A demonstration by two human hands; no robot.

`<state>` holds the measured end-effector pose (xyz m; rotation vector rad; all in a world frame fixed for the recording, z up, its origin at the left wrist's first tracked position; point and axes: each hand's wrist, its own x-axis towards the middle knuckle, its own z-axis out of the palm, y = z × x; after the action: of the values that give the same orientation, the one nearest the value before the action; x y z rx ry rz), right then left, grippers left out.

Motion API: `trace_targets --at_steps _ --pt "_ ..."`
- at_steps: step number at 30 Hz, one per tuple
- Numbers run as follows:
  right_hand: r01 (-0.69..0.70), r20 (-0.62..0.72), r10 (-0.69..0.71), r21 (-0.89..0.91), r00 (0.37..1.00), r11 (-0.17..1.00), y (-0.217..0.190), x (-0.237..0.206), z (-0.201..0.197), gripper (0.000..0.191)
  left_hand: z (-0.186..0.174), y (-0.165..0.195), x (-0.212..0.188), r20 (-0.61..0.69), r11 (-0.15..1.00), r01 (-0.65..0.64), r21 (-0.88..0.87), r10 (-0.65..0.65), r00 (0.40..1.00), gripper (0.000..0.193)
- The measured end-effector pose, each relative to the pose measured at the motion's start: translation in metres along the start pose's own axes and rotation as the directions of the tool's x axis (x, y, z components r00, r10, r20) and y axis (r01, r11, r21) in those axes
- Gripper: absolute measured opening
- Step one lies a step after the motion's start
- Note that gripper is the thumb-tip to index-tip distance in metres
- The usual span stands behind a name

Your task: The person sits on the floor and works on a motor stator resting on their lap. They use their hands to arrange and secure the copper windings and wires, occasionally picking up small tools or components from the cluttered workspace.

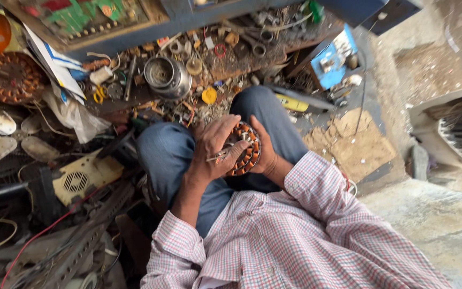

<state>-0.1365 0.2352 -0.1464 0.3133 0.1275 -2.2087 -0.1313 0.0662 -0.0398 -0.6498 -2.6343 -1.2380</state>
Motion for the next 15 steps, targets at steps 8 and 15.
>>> trace_targets --at_steps 8,15 --pt "0.242 -0.104 -0.389 -0.631 0.915 0.737 0.017 -0.008 0.02 0.07 0.01 -0.017 -0.025 -0.324 0.981 0.19 -0.039 -0.192 0.926 0.053" --pt "0.226 -0.105 -0.529 -0.822 0.842 0.523 0.017 -0.021 0.026 0.043 0.005 -0.015 -0.024 -0.349 0.992 0.123 -0.014 -0.12 0.929 0.082"
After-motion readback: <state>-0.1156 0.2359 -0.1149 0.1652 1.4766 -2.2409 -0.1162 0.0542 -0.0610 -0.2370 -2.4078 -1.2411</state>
